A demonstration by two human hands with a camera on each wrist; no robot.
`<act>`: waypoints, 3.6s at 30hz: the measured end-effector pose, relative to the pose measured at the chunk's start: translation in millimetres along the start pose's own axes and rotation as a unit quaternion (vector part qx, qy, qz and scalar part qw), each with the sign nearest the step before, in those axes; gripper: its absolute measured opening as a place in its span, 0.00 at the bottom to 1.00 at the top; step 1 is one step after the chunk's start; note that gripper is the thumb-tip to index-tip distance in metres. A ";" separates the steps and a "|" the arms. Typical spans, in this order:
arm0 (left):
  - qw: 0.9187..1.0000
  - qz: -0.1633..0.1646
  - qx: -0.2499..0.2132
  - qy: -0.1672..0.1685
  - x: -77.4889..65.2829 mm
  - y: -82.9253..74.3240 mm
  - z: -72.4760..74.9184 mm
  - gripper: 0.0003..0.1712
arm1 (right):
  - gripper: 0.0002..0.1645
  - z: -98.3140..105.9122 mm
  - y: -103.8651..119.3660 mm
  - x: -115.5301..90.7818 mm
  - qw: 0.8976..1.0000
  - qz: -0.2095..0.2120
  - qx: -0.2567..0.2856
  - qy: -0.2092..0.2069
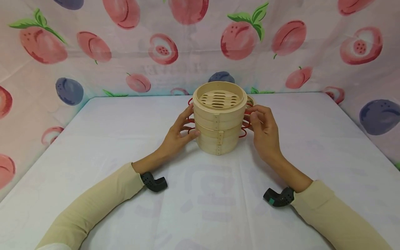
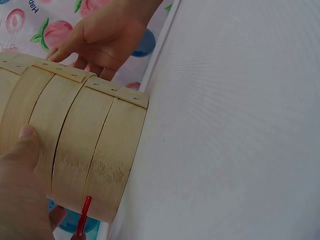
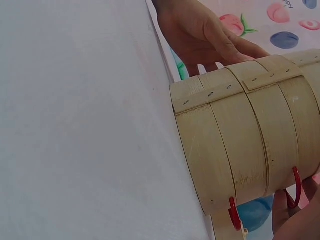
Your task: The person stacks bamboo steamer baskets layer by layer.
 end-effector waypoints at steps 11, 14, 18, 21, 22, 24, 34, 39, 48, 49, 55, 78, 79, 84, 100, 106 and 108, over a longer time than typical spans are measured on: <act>0.999 0.012 -0.030 0.004 1.1 -13.3 3.0 0.49 | 0.14 -0.3 3.1 -0.2 0.999 -0.031 -0.034 -0.006; 0.999 0.020 -0.030 0.006 -1.1 0.5 2.0 0.51 | 0.15 1.0 3.6 0.1 0.998 -0.043 -0.054 -0.004; 0.999 0.031 -0.028 0.006 -2.2 4.7 1.7 0.53 | 0.15 3.0 3.3 0.6 0.996 -0.052 -0.068 0.001; 0.999 0.040 -0.031 0.004 -0.5 -9.6 3.3 0.53 | 0.15 3.5 3.1 1.3 0.997 -0.052 -0.061 0.003; 0.999 0.042 -0.032 0.005 0.4 -15.2 3.9 0.52 | 0.15 3.5 3.1 1.4 0.997 -0.052 -0.058 0.003; 0.998 0.045 -0.034 0.006 2.2 -25.7 5.0 0.51 | 0.15 3.8 2.9 1.5 0.997 -0.050 -0.054 0.005; 0.998 0.055 -0.030 0.005 -0.8 -1.9 2.3 0.55 | 0.15 3.3 3.1 1.0 0.999 -0.021 -0.028 0.017; 0.998 0.052 -0.031 0.002 -0.7 3.1 1.8 0.55 | 0.15 2.6 3.6 1.3 1.000 -0.017 0.003 0.023; 0.998 0.049 -0.040 0.007 4.4 -30.4 6.0 0.49 | 0.15 2.3 3.3 1.6 0.999 -0.015 0.021 0.024; 0.998 0.049 -0.041 0.007 4.6 -31.4 6.0 0.49 | 0.15 2.6 3.1 1.4 0.999 -0.013 0.025 0.026; 0.999 0.031 -0.039 0.004 4.8 -30.2 5.4 0.48 | 0.17 3.2 2.1 1.6 0.999 -0.013 0.021 0.024; 0.999 0.019 -0.045 0.001 -0.2 -0.3 1.5 0.51 | 0.15 1.8 2.8 3.4 0.998 -0.045 0.036 0.012; 0.999 0.017 -0.043 0.001 0.0 -1.2 1.6 0.51 | 0.15 1.9 2.8 3.5 0.998 -0.047 0.039 0.013; 0.999 0.010 -0.037 0.005 3.8 -22.2 4.4 0.50 | 0.15 1.7 2.9 4.7 0.998 -0.053 0.036 0.010; 1.000 0.017 -0.004 0.003 -0.7 7.8 -1.4 0.61 | 0.14 1.1 4.9 4.3 0.998 -0.053 0.041 0.014; 1.000 0.015 -0.006 0.006 -1.3 7.8 -1.3 0.61 | 0.13 1.6 5.8 4.2 0.998 -0.050 0.042 0.008; 1.000 0.017 -0.006 0.007 -1.1 7.7 -1.3 0.61 | 0.13 1.6 5.5 4.2 0.998 -0.051 0.045 0.008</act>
Point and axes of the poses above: each hand's wrist, its own x-axis towards the middle knuckle, its own z-axis out of the back of the hand, y = z × x, the point moved 1 cm from there along x, towards the middle knuckle, and after that the axes turned 7 degrees about -z, right-handed, at the moved point
